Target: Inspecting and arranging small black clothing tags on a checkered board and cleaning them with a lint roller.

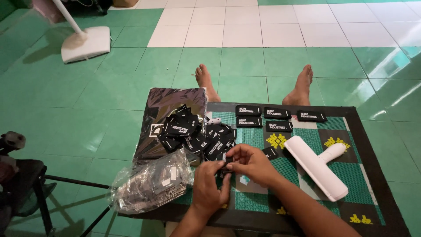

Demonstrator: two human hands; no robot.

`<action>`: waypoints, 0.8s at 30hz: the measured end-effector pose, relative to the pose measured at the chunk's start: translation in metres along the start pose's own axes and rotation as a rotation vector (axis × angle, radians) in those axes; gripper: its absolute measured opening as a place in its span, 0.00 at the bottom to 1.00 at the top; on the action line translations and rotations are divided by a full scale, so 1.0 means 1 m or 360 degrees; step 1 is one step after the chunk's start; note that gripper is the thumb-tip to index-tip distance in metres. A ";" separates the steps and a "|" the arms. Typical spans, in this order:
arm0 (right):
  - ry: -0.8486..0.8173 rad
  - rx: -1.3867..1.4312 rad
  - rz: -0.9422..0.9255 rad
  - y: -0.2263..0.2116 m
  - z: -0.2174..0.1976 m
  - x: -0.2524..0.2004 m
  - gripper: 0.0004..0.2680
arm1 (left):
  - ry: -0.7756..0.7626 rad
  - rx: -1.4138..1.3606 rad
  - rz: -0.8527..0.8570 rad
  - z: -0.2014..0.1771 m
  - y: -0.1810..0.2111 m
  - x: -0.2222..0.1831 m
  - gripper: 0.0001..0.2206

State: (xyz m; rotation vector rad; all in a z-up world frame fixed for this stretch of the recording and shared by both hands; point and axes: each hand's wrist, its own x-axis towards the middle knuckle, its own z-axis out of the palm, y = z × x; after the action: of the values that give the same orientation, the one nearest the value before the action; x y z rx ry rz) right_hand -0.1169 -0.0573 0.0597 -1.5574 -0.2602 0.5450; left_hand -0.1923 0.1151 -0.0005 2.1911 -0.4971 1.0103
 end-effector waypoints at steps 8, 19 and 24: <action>-0.0186 -0.0118 -0.0168 0.003 -0.010 -0.001 0.11 | -0.0006 -0.0468 -0.0432 -0.011 0.007 0.002 0.29; -0.0240 -0.0390 -0.0703 0.019 -0.032 0.013 0.05 | -0.0163 -0.0466 -0.0519 0.004 -0.011 -0.013 0.26; -0.0148 -0.0543 -0.0746 0.001 -0.053 0.009 0.07 | -0.0019 -0.0355 -0.0299 0.001 -0.002 0.003 0.17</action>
State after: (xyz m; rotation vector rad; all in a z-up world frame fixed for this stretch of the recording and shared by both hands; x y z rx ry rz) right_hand -0.0837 -0.0995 0.0558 -1.7246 -0.7997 0.2080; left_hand -0.1892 0.1157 0.0007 2.0037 -0.3816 0.8016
